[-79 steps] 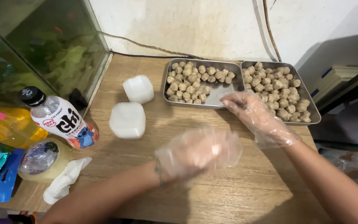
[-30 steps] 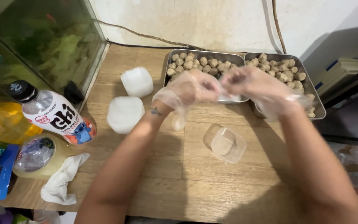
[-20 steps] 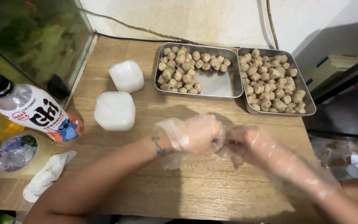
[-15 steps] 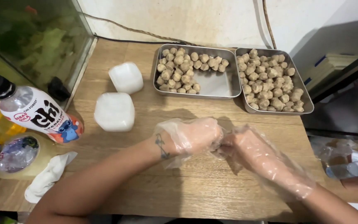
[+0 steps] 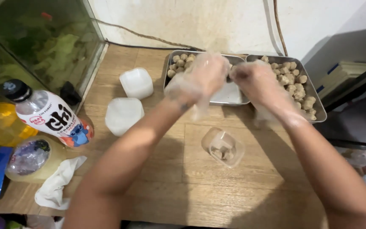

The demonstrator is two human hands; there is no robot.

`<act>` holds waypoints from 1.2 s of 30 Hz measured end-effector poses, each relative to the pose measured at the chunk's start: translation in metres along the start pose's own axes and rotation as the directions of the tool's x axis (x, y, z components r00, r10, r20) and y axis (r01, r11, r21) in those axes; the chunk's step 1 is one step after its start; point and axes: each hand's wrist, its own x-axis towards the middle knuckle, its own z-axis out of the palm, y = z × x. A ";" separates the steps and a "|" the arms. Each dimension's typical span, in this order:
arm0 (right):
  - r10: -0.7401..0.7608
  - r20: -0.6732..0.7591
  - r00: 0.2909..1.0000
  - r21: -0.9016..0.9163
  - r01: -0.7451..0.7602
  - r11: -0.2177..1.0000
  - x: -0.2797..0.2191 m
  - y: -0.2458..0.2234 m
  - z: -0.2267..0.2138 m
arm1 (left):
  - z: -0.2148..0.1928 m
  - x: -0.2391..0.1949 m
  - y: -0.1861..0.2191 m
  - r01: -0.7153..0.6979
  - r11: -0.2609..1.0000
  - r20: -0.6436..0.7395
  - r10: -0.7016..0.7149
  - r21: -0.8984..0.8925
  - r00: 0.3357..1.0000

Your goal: Filling small plastic containers with meatballs from metal trays at a fast, efficient pace.

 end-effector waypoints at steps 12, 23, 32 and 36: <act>0.231 0.389 0.892 -0.607 0.059 0.792 0.124 0.045 0.096 | 0.044 0.084 -0.037 0.189 0.980 0.137 -0.195 0.059 0.971; 0.374 0.348 0.860 0.202 -0.458 0.866 0.020 -0.052 -0.054 | -0.028 0.018 -0.012 0.035 0.993 0.235 -0.008 -0.113 0.972; 0.052 0.464 0.884 0.661 -0.385 0.644 -0.072 -0.067 -0.092 | -0.033 -0.086 0.003 -0.197 0.938 0.226 0.265 -0.285 0.937; 0.159 0.605 0.780 0.377 -0.457 0.806 -0.110 -0.101 -0.081 | 0.001 -0.126 0.018 -0.304 0.904 0.304 0.393 -0.299 0.868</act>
